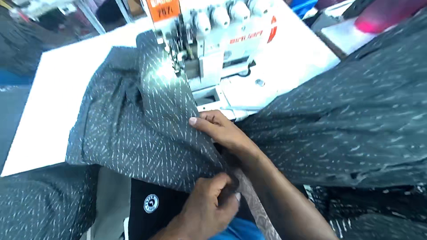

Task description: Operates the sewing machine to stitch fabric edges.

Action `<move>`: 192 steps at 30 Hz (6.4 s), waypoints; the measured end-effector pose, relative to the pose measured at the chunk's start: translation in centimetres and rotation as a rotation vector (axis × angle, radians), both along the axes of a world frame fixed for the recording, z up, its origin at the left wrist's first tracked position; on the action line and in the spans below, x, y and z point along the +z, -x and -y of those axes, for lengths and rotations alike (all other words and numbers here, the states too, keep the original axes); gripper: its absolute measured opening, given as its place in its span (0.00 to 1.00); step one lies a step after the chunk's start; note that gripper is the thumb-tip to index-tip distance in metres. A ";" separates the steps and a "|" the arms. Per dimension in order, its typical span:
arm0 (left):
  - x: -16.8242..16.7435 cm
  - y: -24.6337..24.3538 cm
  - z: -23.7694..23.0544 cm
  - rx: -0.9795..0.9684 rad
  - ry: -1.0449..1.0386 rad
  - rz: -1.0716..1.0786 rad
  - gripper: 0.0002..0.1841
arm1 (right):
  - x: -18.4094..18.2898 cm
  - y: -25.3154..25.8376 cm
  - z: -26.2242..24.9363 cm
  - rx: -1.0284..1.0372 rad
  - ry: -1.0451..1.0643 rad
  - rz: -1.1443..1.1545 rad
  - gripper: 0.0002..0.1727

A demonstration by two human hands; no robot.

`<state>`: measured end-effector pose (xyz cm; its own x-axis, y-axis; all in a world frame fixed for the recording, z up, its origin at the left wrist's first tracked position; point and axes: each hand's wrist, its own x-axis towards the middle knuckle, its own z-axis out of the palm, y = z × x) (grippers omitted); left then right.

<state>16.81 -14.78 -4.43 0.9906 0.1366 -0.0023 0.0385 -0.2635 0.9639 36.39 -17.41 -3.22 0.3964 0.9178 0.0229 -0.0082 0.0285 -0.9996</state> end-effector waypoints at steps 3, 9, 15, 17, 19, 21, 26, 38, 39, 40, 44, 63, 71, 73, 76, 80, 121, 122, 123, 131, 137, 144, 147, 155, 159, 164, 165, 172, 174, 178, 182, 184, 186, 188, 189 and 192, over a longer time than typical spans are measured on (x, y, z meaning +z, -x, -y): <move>0.9 -0.2 0.7 0.006 0.311 -0.158 0.10 | 1.1 -2.0 -1.7 0.028 -0.018 -0.097 0.17; 0.6 0.0 0.3 -0.177 0.372 -0.118 0.15 | 0.7 -2.3 -2.3 0.021 -0.055 -0.116 0.17; 8.2 -3.7 -12.2 0.198 -0.716 0.319 0.15 | -0.4 -0.8 -2.1 0.041 -0.125 -0.083 0.15; 9.8 -6.7 -16.4 0.283 -0.892 0.266 0.20 | -0.2 -0.3 -1.9 0.008 -0.114 -0.095 0.14; 9.5 -8.8 -18.6 0.309 -0.988 0.151 0.23 | -0.1 -0.1 -1.5 -0.020 -0.106 -0.094 0.14; 8.4 -9.5 -19.2 0.305 -1.014 0.092 0.24 | -0.4 -0.2 -1.2 -0.031 -0.109 -0.065 0.15; 7.8 -8.8 -18.2 0.296 -0.958 0.045 0.27 | -0.3 -0.2 -0.9 -0.004 -0.135 -0.072 0.16; 7.7 -13.7 -23.9 0.181 -0.966 -0.068 0.34 | 0.7 -1.5 -2.7 -0.052 -0.183 -0.124 0.14; 7.9 -14.5 -24.5 0.171 -0.972 -0.076 0.35 | 0.9 -1.6 -2.9 -0.055 -0.197 -0.146 0.14; 8.0 -15.1 -25.1 0.163 -0.978 -0.087 0.35 | 1.1 -1.7 -3.0 -0.059 -0.202 -0.172 0.13; 8.3 -17.7 -27.4 0.137 -1.002 -0.096 0.36 | 1.4 -2.1 -3.8 -0.153 -0.208 -0.213 0.08; 2.7 1.5 -20.6 0.502 -0.770 -0.296 0.41 | 1.3 -0.9 -3.2 -0.412 -0.085 0.651 0.18; 3.0 2.4 -21.3 0.710 -0.554 -0.053 0.11 | 1.3 -2.5 -1.6 -0.053 0.063 0.926 0.17; 4.7 2.8 -21.9 0.721 -0.416 0.056 0.07 | 1.1 -2.2 -1.0 -0.018 0.051 0.892 0.16; 8.4 2.6 -22.8 0.810 -0.595 0.154 0.09 | 1.8 -1.6 0.2 -0.049 -0.046 0.753 0.16; 10.8 0.8 -25.3 0.881 -0.998 -0.021 0.25 | 0.8 -0.5 1.0 -0.190 -0.085 0.532 0.16; 11.6 -2.8 -28.9 0.732 -0.831 0.234 0.14 | 0.5 3.7 1.5 -0.351 -0.181 -0.395 0.13; 12.3 -3.3 -29.1 0.720 -0.909 0.222 0.16 | 0.3 3.7 1.4 -0.365 -0.190 -0.401 0.12; 12.9 -3.8 -29.1 0.681 -1.010 0.159 0.19 | 0.0 3.8 1.2 -0.387 -0.182 -0.401 0.12; 8.9 -8.0 -18.0 0.231 -1.003 0.137 0.26 | -1.3 4.2 0.9 -0.441 -0.151 -0.487 0.09; 7.2 -8.6 -18.4 0.178 -1.001 0.096 0.30 | -0.9 4.2 0.9 -0.427 -0.199 -0.539 0.09; 7.3 -10.3 -20.5 0.093 -1.005 0.089 0.31 | -0.6 3.9 -0.8 -0.435 -0.306 -0.551 0.10; 7.5 -12.1 -23.2 0.031 -1.004 0.104 0.32 | 0.1 3.3 -2.4 -0.449 -0.319 -0.542 0.11; 8.6 -14.5 -27.1 0.048 -1.105 0.290 0.23 | 0.7 3.6 -4.9 -0.517 -0.337 -0.570 0.08; 8.9 -10.2 -18.7 0.312 -0.778 0.421 0.17 | 0.6 3.6 -5.1 -0.541 -0.323 -0.528 0.06; 7.0 -9.9 -18.8 0.220 -0.742 0.344 0.17 | 0.9 3.8 -5.4 -0.568 -0.337 -0.498 0.05; 7.0 -10.1 -19.3 0.199 -0.757 0.346 0.16 | 1.1 3.9 -5.4 -0.575 -0.340 -0.504 0.05; 7.1 -11.8 -22.6 0.043 -0.753 0.381 0.13 | 2.2 3.4 -8.1 -0.691 -0.328 -0.550 0.06; 7.3 -12.1 -23.3 -0.008 -0.727 0.385 0.14 | 2.4 3.4 -8.6 -0.731 -0.313 -0.565 0.07; 7.1 -12.4 -24.3 -0.074 -0.686 0.422 0.14 | 2.4 3.6 -8.9 -0.758 -0.302 -0.587 0.08; 7.3 -13.0 -25.0 -0.101 -0.694 0.425 0.14 | 2.2 3.5 -9.7 -0.806 -0.290 -0.576 0.14; 7.3 -13.0 -25.2 -0.111 -0.696 0.424 0.14 | 2.0 3.6 -10.2 -0.833 -0.290 -0.574 0.16; 7.2 -13.3 -25.4 -0.114 -0.699 0.430 0.14 | 1.9 3.5 -10.8 -0.856 -0.284 -0.585 0.19; 7.0 -13.8 -26.1 -0.107 -0.706 0.437 0.13 | 1.8 3.2 -11.2 -0.866 -0.275 -0.597 0.21; 6.9 -14.1 -26.6 -0.094 -0.717 0.426 0.13 | 1.8 3.1 -11.3 -0.861 -0.268 -0.598 0.22; 7.0 -14.4 -27.9 -0.067 -0.745 0.381 0.20 | 1.2 3.8 -9.7 -0.788 -0.240 -0.446 0.21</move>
<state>31.21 13.07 2.59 0.9115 -0.0889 0.4016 -0.2925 -0.8266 0.4808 32.59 -7.72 -2.05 0.9198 0.3712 -0.1275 -0.2804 0.3943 -0.8752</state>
